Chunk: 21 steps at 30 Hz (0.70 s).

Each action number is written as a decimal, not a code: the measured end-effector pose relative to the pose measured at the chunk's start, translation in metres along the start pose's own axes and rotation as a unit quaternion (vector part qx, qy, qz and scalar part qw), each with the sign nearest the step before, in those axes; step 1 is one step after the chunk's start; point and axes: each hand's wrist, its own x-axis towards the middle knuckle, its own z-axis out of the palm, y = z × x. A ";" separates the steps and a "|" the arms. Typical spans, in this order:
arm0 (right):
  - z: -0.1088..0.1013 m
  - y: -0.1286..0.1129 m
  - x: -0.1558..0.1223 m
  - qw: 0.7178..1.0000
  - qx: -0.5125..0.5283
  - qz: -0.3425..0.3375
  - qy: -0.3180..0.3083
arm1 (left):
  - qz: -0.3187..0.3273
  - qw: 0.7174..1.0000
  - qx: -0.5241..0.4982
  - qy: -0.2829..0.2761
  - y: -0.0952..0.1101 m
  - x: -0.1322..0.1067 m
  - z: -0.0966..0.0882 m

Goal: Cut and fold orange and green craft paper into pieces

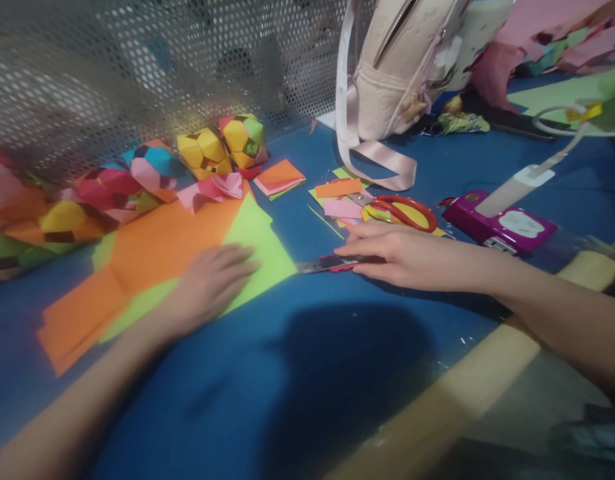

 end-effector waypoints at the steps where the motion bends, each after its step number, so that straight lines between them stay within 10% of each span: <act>1: 0.000 -0.001 0.000 1.000 0.003 0.003 0.001 | 0.001 1.000 -0.002 0.001 0.000 0.000 0.000; 21: 0.008 -0.005 -0.001 0.999 0.047 0.012 0.004 | 0.004 1.000 0.003 -0.002 0.001 -0.001 -0.001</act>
